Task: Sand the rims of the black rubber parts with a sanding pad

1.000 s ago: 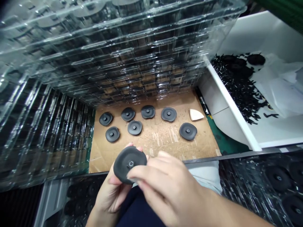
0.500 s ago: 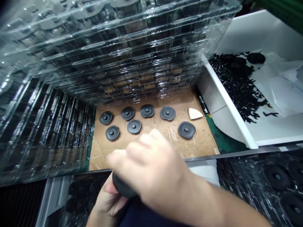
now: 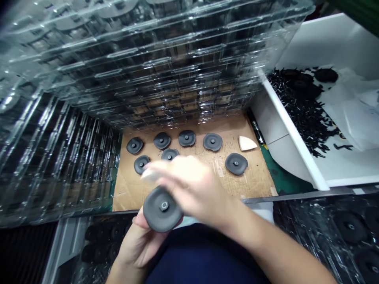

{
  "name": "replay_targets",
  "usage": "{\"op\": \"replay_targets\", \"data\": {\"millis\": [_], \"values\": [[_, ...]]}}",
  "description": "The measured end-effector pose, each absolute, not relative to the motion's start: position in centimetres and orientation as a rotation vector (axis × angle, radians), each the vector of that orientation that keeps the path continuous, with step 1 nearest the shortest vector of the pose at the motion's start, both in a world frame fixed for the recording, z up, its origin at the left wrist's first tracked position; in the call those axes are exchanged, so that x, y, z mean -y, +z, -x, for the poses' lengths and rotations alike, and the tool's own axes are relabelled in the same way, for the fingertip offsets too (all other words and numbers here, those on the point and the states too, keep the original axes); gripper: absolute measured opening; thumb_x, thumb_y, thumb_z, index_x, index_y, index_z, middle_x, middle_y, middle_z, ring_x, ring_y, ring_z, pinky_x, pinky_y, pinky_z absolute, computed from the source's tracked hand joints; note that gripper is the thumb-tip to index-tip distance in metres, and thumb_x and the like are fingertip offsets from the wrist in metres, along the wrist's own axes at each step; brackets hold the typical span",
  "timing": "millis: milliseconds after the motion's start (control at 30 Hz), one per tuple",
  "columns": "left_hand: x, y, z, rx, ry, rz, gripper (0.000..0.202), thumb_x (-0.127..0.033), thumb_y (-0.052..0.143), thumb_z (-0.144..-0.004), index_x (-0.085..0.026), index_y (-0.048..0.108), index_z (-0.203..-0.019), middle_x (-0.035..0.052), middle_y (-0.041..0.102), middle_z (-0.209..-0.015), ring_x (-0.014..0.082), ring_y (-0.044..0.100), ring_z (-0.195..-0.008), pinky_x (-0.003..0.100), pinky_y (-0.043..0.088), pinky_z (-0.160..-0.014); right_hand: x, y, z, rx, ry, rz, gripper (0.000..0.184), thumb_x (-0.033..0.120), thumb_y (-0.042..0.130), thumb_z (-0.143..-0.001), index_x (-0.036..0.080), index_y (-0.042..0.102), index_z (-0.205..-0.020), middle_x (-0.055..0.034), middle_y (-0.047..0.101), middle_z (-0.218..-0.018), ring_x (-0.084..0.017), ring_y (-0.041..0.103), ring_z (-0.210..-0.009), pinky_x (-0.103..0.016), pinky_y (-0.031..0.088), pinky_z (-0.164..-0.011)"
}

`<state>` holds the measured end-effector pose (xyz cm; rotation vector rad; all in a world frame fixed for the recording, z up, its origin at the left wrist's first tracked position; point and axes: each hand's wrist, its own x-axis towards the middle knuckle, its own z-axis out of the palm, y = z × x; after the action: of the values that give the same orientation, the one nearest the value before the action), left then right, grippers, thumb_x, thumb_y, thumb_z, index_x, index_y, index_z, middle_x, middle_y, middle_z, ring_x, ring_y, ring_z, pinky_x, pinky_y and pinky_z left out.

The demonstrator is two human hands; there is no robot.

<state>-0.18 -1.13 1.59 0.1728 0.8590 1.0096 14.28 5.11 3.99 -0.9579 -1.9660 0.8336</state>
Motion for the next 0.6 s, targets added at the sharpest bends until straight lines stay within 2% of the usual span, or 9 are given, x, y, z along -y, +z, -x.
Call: {"op": "replay_targets", "data": {"millis": [133,233,367,467,600], "values": [[1.0,1.9,1.0,-0.772,1.03,-0.095,0.059,-0.04,0.078,-0.057,-0.033,0.06,-0.112,0.0032,0.068,-0.11,0.0225,0.068,-0.092,0.029,0.054,-0.079,-5.0,0.1,-16.1,1.764,1.038,1.452,0.025,0.028,0.049,-0.088,0.021,0.065,-0.107,-0.004,0.068,-0.106,-0.019,0.063,-0.095,-0.029,0.051,-0.078],[0.9,1.6,1.5,-0.799,1.076,-0.071,0.054,-0.038,0.078,-0.058,-0.03,0.062,-0.109,0.0045,0.066,-0.115,0.0244,0.064,-0.102,0.031,0.052,-0.085,-2.2,-2.5,-16.7,1.749,1.229,1.504,0.029,0.033,0.049,-0.087,0.021,0.066,-0.107,-0.0058,0.069,-0.105,-0.022,0.065,-0.096,-0.033,0.053,-0.078],[0.7,0.9,1.6,-0.8,1.1,-0.047,0.057,-0.037,0.078,-0.059,-0.028,0.061,-0.113,0.007,0.066,-0.117,0.0266,0.061,-0.108,0.034,0.051,-0.089,1.5,-4.8,-16.8,1.726,1.288,1.55,0.026,0.034,0.052,-0.085,0.021,0.07,-0.1,-0.006,0.072,-0.097,-0.023,0.068,-0.087,-0.033,0.057,-0.07],[0.6,0.6,1.5,-0.806,1.121,-0.048,0.057,-0.037,0.075,-0.064,-0.029,0.058,-0.118,0.0075,0.066,-0.115,0.0261,0.06,-0.109,0.036,0.05,-0.09,1.4,-4.5,-17.2,1.667,1.234,1.606,0.027,0.035,0.051,-0.085,0.021,0.069,-0.101,-0.0066,0.071,-0.101,-0.024,0.067,-0.092,-0.035,0.056,-0.074],[0.7,0.6,1.0,-0.82,1.114,-0.092,0.056,-0.036,0.073,-0.068,-0.027,0.056,-0.12,0.0086,0.064,-0.118,0.0253,0.059,-0.11,0.035,0.05,-0.089,-0.9,-0.5,-17.2,1.603,1.026,1.591,0.024,0.033,0.053,-0.086,0.022,0.066,-0.102,-0.0056,0.069,-0.106,-0.023,0.064,-0.098,-0.034,0.053,-0.083]]}}
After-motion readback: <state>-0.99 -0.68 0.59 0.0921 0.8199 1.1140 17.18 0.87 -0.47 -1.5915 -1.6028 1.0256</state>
